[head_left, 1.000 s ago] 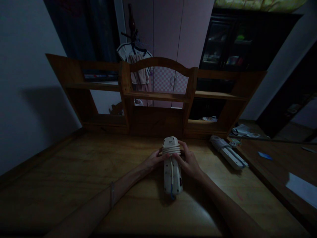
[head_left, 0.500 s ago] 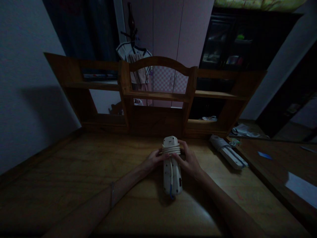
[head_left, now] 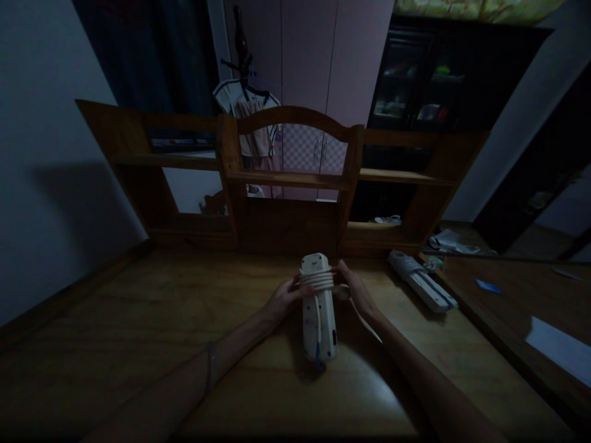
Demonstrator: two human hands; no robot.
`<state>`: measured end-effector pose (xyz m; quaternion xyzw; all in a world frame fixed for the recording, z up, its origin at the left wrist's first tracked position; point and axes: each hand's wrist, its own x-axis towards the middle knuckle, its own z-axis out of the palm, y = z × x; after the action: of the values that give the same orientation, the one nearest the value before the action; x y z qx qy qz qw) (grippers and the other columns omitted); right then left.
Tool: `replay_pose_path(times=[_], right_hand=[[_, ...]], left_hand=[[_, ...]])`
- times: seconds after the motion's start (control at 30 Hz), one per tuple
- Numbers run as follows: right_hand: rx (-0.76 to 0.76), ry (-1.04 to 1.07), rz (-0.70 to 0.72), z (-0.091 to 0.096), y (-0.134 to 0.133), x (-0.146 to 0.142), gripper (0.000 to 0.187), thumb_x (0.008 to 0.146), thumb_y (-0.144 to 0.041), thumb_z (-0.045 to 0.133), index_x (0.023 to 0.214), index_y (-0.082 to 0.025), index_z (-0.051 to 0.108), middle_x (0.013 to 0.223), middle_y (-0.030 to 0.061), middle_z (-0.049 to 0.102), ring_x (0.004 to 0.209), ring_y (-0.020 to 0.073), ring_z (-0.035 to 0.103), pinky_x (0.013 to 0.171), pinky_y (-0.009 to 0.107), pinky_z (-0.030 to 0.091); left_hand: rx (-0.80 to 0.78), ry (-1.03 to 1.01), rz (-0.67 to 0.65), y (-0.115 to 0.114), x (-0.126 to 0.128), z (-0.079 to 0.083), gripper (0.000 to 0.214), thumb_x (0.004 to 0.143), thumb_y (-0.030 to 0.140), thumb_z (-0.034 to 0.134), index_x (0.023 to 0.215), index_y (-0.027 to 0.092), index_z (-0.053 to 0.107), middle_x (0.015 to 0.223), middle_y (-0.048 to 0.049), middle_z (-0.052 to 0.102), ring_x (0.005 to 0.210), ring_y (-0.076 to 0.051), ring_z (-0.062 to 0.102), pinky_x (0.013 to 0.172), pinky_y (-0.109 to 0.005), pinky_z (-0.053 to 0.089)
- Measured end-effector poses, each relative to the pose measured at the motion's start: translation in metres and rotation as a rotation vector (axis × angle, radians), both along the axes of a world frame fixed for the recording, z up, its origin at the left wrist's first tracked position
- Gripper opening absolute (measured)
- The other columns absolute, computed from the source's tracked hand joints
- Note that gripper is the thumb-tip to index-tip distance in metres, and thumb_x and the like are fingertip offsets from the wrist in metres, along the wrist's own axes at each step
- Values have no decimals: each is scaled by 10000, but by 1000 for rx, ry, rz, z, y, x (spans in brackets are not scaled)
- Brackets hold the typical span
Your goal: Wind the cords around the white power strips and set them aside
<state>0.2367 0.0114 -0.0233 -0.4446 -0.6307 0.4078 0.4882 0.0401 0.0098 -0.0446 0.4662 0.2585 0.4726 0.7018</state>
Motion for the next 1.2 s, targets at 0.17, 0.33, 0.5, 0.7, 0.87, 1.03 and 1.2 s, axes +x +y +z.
replay_pose_path(times=[0.17, 0.33, 0.5, 0.7, 0.87, 1.03, 1.2], right_hand=[[-53, 39, 94, -6, -4, -9, 416, 874, -550, 492, 1071, -202, 609, 981, 46, 651, 874, 208, 616, 741, 321, 492], [-92, 135, 187, -8, -7, -18, 505, 780, -471, 650, 1183, -216, 485, 812, 7, 643, 655, 160, 614, 610, 287, 504], [-90, 68, 100, -12, -4, -17, 368, 858, -516, 510, 1021, -186, 537, 690, -13, 611, 485, 117, 550, 457, 222, 436], [-83, -27, 6, -19, -1, -15, 385, 872, -521, 458, 805, -161, 578, 560, -14, 564, 409, 100, 487, 353, 181, 339], [-146, -61, 11, -23, 1, -15, 387, 880, -504, 425, 813, -161, 590, 469, -37, 514, 322, 97, 416, 293, 184, 261], [-94, -117, -9, -17, -5, -16, 444, 909, -525, 375, 836, -152, 605, 506, -26, 532, 396, 110, 473, 371, 198, 319], [2, -277, -59, -6, -13, -18, 497, 881, -593, 425, 849, -141, 627, 663, 11, 608, 586, 143, 550, 512, 224, 381]], left_hand=[[-78, -25, 102, 9, -6, -2, 503, 739, 340, 730, 1180, 138, 596, 1107, -126, 666, 913, -236, 652, 816, -316, 488], [-176, -76, 32, 10, -10, 1, 461, 796, 411, 659, 1131, 100, 601, 989, -144, 692, 804, -230, 665, 761, -339, 521], [-110, -80, 79, 7, -5, -3, 517, 776, 391, 699, 1197, 143, 531, 1005, -111, 682, 813, -202, 662, 766, -303, 518], [-52, 6, 75, 8, -2, -11, 630, 671, 322, 799, 1203, 142, 513, 1006, -97, 668, 824, -188, 653, 792, -296, 498], [-2, 73, 130, 7, -1, -8, 584, 706, 325, 761, 1206, 141, 522, 1041, -99, 658, 865, -190, 643, 798, -294, 491], [57, 142, 166, 7, -4, -5, 603, 722, 340, 743, 1240, 162, 493, 1103, -106, 646, 956, -216, 632, 845, -324, 485], [92, 216, 215, 6, -4, -5, 605, 719, 394, 735, 1229, 192, 481, 1161, -98, 634, 987, -224, 635, 870, -343, 491]])
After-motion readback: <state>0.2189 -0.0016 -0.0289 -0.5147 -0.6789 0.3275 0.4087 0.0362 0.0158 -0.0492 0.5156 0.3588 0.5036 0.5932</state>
